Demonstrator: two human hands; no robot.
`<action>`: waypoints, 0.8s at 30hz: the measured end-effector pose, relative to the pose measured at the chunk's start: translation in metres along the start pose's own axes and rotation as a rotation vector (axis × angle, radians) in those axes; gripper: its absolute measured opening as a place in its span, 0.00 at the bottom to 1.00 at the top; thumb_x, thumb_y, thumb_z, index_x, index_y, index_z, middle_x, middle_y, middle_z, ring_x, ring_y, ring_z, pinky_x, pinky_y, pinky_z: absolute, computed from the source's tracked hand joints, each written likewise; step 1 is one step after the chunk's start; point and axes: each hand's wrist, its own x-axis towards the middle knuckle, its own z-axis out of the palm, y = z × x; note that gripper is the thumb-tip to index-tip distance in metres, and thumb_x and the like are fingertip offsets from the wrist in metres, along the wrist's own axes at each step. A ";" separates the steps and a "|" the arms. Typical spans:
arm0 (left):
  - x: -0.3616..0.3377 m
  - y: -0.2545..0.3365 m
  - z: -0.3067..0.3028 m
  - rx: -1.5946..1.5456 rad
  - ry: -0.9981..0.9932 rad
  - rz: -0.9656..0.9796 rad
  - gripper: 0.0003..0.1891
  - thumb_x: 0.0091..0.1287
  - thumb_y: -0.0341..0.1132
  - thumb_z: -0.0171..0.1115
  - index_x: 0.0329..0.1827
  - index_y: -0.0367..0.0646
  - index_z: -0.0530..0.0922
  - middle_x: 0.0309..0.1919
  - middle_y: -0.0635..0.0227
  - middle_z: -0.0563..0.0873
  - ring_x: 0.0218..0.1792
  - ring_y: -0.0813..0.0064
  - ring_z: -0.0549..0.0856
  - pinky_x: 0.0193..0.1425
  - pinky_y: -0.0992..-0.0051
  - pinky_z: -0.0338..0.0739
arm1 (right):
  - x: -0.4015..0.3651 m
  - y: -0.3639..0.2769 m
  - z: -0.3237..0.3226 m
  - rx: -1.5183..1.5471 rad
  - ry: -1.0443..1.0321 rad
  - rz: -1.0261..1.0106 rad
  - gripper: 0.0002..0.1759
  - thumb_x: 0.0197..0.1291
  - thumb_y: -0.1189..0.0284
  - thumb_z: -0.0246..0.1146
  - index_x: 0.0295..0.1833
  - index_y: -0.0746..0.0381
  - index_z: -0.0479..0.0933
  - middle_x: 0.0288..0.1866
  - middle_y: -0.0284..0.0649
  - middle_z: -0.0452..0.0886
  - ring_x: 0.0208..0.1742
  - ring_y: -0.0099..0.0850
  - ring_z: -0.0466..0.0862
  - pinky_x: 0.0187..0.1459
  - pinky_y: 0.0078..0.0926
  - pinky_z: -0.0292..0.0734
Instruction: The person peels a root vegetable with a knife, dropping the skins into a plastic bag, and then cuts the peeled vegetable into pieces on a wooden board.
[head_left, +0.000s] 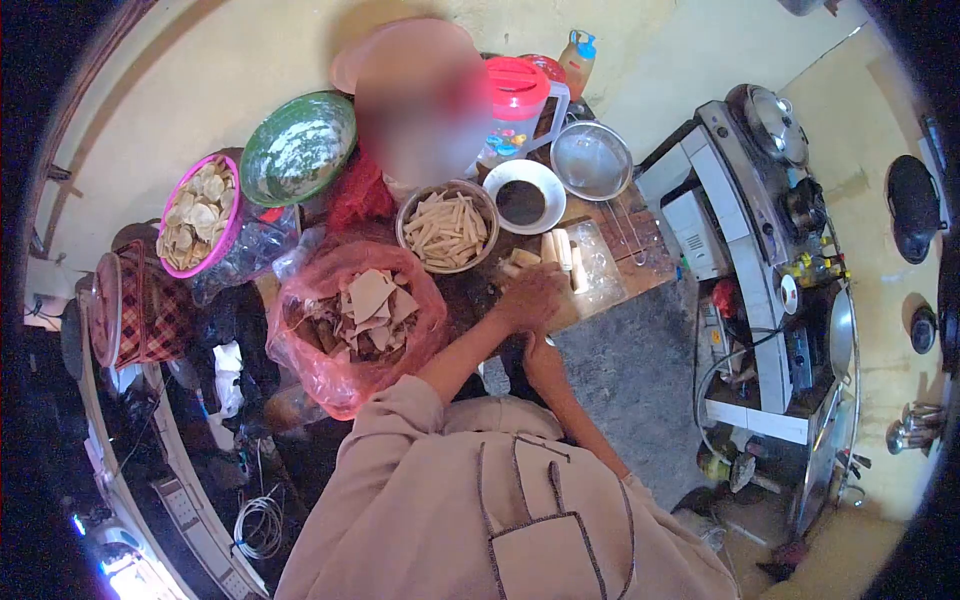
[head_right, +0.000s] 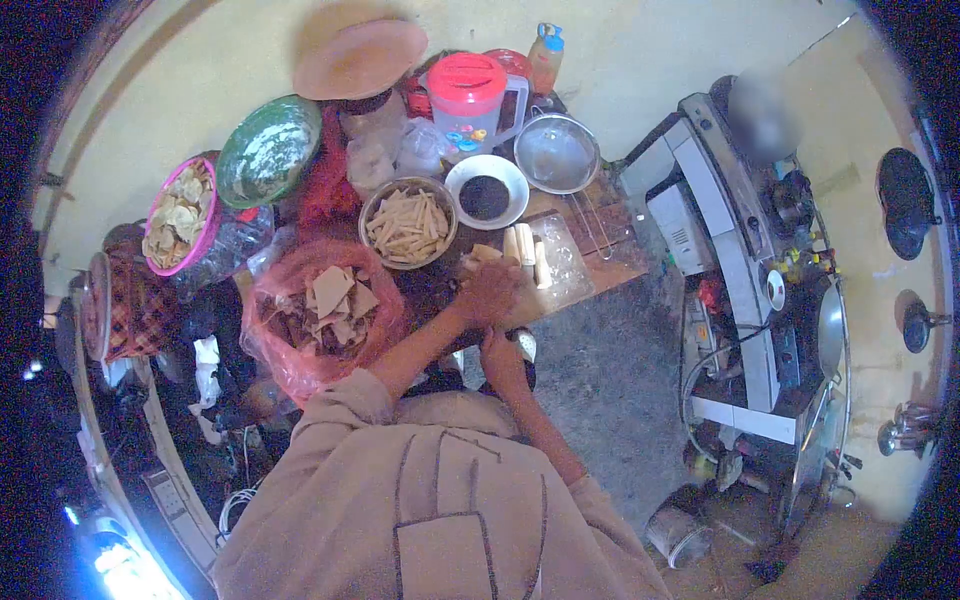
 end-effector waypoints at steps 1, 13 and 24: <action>0.007 -0.003 0.005 -0.021 -0.081 0.052 0.25 0.55 0.43 0.55 0.54 0.39 0.66 0.54 0.52 0.66 0.57 0.54 0.64 0.63 0.59 0.54 | -0.001 -0.001 -0.002 0.005 0.029 -0.065 0.18 0.65 0.63 0.39 0.45 0.68 0.65 0.28 0.62 0.75 0.31 0.59 0.76 0.32 0.54 0.70; 0.007 -0.004 0.009 0.018 -0.083 -0.026 0.27 0.57 0.48 0.52 0.56 0.40 0.64 0.56 0.53 0.64 0.59 0.53 0.62 0.64 0.58 0.53 | 0.004 0.006 0.003 -0.031 -0.005 -0.039 0.17 0.65 0.64 0.39 0.47 0.67 0.63 0.27 0.59 0.76 0.28 0.58 0.76 0.30 0.55 0.69; 0.001 0.004 -0.002 0.072 0.003 -0.039 0.28 0.55 0.46 0.54 0.55 0.39 0.63 0.55 0.54 0.63 0.58 0.53 0.62 0.63 0.56 0.53 | 0.005 -0.005 -0.009 -0.079 -0.039 0.020 0.19 0.65 0.63 0.39 0.45 0.69 0.64 0.25 0.59 0.76 0.28 0.56 0.77 0.30 0.53 0.71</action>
